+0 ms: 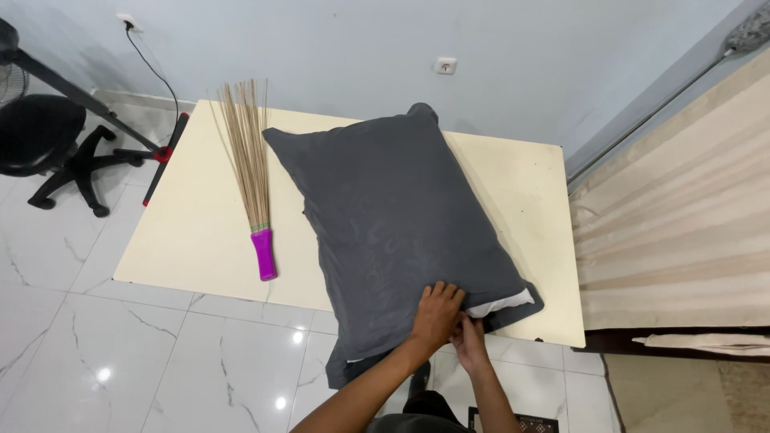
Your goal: The person lays out a dark gray pillowcase on a table, then uses a broom to hit a white pillow to fluff it. The person then inserts the pillow into the case, tucks the edges, and smooths the case over the pillow.
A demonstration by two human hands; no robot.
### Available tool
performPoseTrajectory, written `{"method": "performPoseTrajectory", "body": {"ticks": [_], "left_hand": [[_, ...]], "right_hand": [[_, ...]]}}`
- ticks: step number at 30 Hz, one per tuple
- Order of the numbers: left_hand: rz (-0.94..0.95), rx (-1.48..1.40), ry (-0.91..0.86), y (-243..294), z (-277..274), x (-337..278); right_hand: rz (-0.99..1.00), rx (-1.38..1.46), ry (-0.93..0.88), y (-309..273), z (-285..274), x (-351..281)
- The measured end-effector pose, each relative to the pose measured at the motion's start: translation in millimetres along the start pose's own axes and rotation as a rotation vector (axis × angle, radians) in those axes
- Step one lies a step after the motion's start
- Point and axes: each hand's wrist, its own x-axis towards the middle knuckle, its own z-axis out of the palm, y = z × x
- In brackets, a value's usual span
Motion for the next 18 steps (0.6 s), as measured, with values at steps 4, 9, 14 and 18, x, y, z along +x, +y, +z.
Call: {"method": "performPoseTrajectory", "body": {"ticks": [4,9,14,18], "left_hand": [[-0.069,-0.014,0.027,-14.8,30.3,4.0],[-0.159,-0.165,0.036,-8.4,24.8,10.0],[-0.127,-0.026,0.097,-14.1,54.2,8.4],[-0.196,-0.262,0.136,21.5,11.0,11.3]], "right_hand": [[0.059,0.03,-0.068,-19.4,21.8,-21.8],[0.117,-0.005,-0.129,-40.5,40.3,-32.1],[0.156,-0.046,-0.177,-43.6,41.0,-31.0],[0.18,-0.08,-0.186,-11.6,-2.9,12.7]]}}
